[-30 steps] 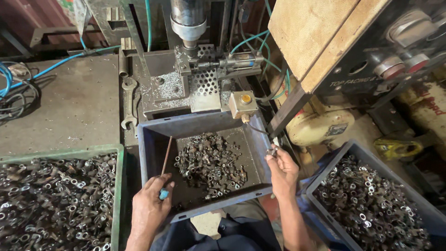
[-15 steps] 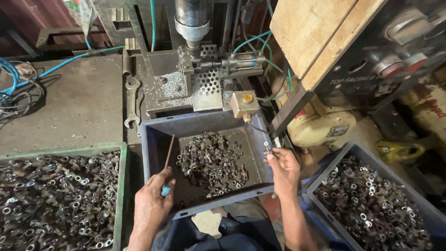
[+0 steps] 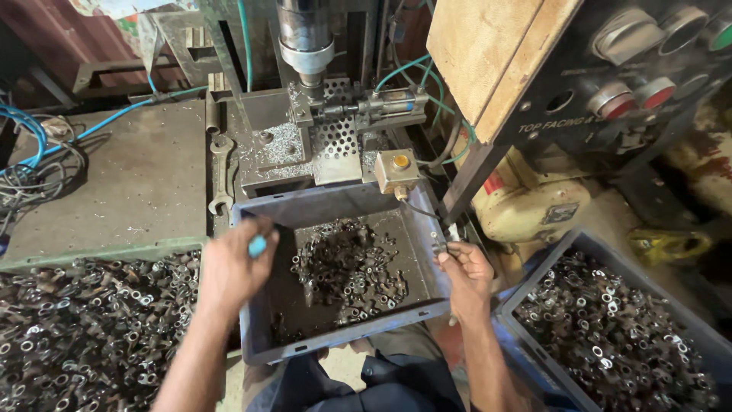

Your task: The person picks small metal fittings from a bin and seats each one into a jig under a bench drill press, pulls the machine lever to drill the part, then moves the drilled part into a finished bin, repeating the cycle. They occasionally clear chips from the jig and reposition parts by hand.

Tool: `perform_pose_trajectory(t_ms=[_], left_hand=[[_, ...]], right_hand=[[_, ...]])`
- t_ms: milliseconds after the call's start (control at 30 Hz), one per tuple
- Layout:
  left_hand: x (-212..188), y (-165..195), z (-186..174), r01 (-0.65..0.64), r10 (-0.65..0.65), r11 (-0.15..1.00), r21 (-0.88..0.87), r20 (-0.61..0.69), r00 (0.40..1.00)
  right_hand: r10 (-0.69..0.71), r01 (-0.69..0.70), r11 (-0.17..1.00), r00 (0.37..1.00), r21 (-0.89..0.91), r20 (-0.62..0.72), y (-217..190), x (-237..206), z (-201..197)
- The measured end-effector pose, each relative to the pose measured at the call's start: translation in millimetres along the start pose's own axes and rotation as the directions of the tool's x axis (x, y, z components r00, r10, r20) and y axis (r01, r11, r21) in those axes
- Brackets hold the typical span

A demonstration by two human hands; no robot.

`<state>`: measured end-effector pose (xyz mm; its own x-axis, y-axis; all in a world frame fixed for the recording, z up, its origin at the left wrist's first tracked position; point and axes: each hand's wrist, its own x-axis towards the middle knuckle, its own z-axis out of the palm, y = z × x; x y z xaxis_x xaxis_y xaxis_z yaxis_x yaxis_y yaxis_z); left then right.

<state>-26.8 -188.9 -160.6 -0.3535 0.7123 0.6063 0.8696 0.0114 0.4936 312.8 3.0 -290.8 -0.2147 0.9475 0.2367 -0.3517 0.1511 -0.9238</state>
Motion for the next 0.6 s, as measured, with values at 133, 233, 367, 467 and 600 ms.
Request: perform_pose_trajectory(t_ms=[133, 233, 367, 467, 600], left_hand=[[78.0, 7.6, -15.1, -0.093, 0.069, 0.963, 0.252, 0.103, 0.992], [125.6, 22.0, -17.3, -0.129, 0.067, 0.919, 0.372, 0.175, 0.982], [167.1, 43.2, -9.0, -0.196, 0.06, 0.851, 0.487, 0.281, 0.958], [185.0, 55.0, 1.8, -0.2, 0.016, 0.814, 0.545, 0.324, 0.946], [197.4, 64.8, 15.3, -0.216, -0.054, 0.759, 0.614, 0.389, 0.92]], right_hand=[[-0.014, 0.014, 1.0, 1.0, -0.01, 0.019, 2.3, -0.2, 0.3], [-0.014, 0.013, 0.996, 1.0, -0.085, -0.003, 0.8, -0.5, 1.4], [-0.005, 0.007, 0.991, 1.0, -0.13, 0.021, -3.7, -3.3, 2.1], [0.009, -0.006, 0.988, 1.0, -0.155, 0.019, -5.1, -4.4, 2.1], [0.015, -0.01, 0.986, 1.0, -0.169, 0.027, -3.5, -4.5, 0.5]])
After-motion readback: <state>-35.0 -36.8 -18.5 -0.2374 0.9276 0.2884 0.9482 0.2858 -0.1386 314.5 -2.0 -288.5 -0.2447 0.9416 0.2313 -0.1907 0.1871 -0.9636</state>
